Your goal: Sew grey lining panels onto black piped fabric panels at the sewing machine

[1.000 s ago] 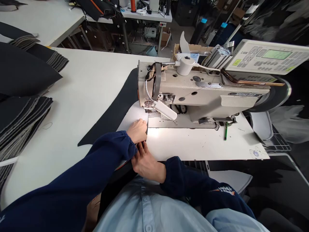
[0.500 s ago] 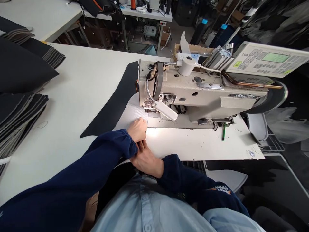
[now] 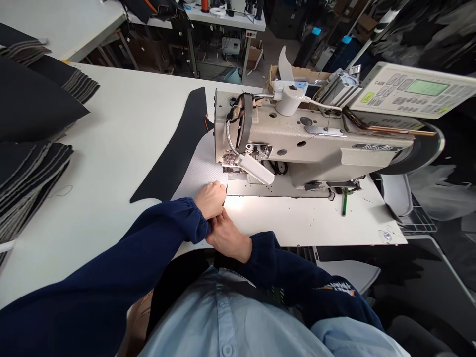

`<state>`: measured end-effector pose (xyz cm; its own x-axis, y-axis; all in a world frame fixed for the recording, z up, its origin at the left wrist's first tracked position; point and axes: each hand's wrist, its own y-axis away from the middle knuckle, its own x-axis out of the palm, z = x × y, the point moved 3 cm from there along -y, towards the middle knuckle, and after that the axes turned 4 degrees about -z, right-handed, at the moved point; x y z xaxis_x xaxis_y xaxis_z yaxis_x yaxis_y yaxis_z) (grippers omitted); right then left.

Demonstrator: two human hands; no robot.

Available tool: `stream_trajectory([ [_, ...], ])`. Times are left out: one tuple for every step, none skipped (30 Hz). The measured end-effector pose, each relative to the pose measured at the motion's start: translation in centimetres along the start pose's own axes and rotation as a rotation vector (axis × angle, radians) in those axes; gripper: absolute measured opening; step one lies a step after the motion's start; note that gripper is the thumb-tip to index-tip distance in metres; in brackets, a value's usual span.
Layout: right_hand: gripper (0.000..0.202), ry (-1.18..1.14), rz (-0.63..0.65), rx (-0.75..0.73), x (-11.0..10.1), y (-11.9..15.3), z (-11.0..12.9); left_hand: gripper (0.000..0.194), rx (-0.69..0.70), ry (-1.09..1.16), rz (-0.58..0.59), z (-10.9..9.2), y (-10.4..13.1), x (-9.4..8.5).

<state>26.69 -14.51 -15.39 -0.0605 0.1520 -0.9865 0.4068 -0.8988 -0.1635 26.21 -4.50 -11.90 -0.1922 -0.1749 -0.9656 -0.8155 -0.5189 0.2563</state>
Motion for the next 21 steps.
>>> stream_trajectory([
  [0.026, -0.01, 0.02, -0.006, 0.1, -0.1, -0.3, 0.031, 0.014, 0.002, 0.005, 0.0, 0.2, 0.1],
  [0.025, -0.018, 0.034, -0.002, 0.1, -0.2, -0.5, 0.03, 0.024, 0.004, 0.004, 0.0, 0.4, 0.1],
  [0.025, -0.022, 0.038, 0.009, 0.1, -0.3, -0.5, 0.03, 0.028, 0.006, -0.002, 0.0, 0.4, 0.2],
  [0.026, -0.022, 0.032, 0.024, 0.1, -0.4, -0.5, 0.029, 0.027, 0.01, -0.008, 0.0, 0.4, 0.2],
  [0.026, -0.021, 0.017, 0.035, 0.1, -0.5, -0.3, 0.029, 0.024, 0.015, -0.012, 0.1, 0.2, 0.2],
  [0.028, -0.019, -0.004, 0.046, 0.1, -0.6, -0.1, 0.029, 0.018, 0.02, -0.015, 0.2, 0.0, 0.2],
  [0.029, -0.016, -0.027, 0.054, 0.3, -0.6, 0.2, 0.029, 0.013, 0.022, -0.018, 0.4, -0.3, 0.2],
  [0.031, -0.017, -0.049, 0.061, 0.4, -0.6, 0.4, 0.03, 0.012, 0.02, -0.022, 0.5, -0.7, 0.2],
  [0.032, -0.021, -0.066, 0.066, 0.7, -0.6, 0.6, 0.031, 0.014, 0.014, -0.025, 0.6, -1.0, 0.1],
  [0.033, -0.025, -0.082, 0.071, 0.9, -0.6, 0.6, 0.032, 0.019, 0.006, -0.029, 0.7, -1.2, 0.1],
  [0.033, -0.025, -0.095, 0.077, 1.2, -0.6, 0.6, 0.033, 0.026, -0.002, -0.032, 0.8, -1.3, 0.0],
  [0.033, -0.019, -0.105, 0.079, 1.4, -0.6, 0.4, 0.033, 0.032, -0.008, -0.031, 0.9, -1.4, -0.1],
  [0.032, -0.005, -0.112, 0.076, 1.6, -0.6, 0.2, 0.033, 0.038, -0.007, -0.027, 0.9, -1.4, -0.1],
  [0.03, 0.018, -0.118, 0.075, 1.7, -0.7, -0.1, 0.032, 0.039, -0.001, -0.023, 1.0, -1.3, -0.2],
  [0.029, 0.043, -0.121, 0.072, 1.8, -0.7, -0.4, 0.031, 0.036, 0.01, -0.022, 1.1, -1.3, -0.2],
  [0.028, 0.067, -0.122, 0.07, 1.8, -0.8, -0.7, 0.03, 0.03, 0.023, -0.023, 1.1, -1.2, -0.2],
  [0.028, 0.084, -0.123, 0.068, 1.8, -0.9, -0.9, 0.029, 0.02, 0.036, -0.026, 1.2, -1.2, -0.2],
  [0.028, 0.093, -0.126, 0.069, 1.7, -1.0, -1.0, 0.029, 0.011, 0.05, -0.031, 1.3, -1.2, -0.2],
  [0.028, 0.093, -0.128, 0.069, 1.6, -1.1, -1.1, 0.029, 0.001, 0.062, -0.036, 1.4, -1.3, -0.1],
  [0.028, 0.084, -0.127, 0.067, 1.6, -1.2, -1.2, 0.029, -0.009, 0.071, -0.038, 1.4, -1.4, -0.1],
  [0.028, 0.069, -0.123, 0.063, 1.6, -1.4, -1.3, 0.029, -0.017, 0.08, -0.039, 1.5, -1.7, 0.0],
])
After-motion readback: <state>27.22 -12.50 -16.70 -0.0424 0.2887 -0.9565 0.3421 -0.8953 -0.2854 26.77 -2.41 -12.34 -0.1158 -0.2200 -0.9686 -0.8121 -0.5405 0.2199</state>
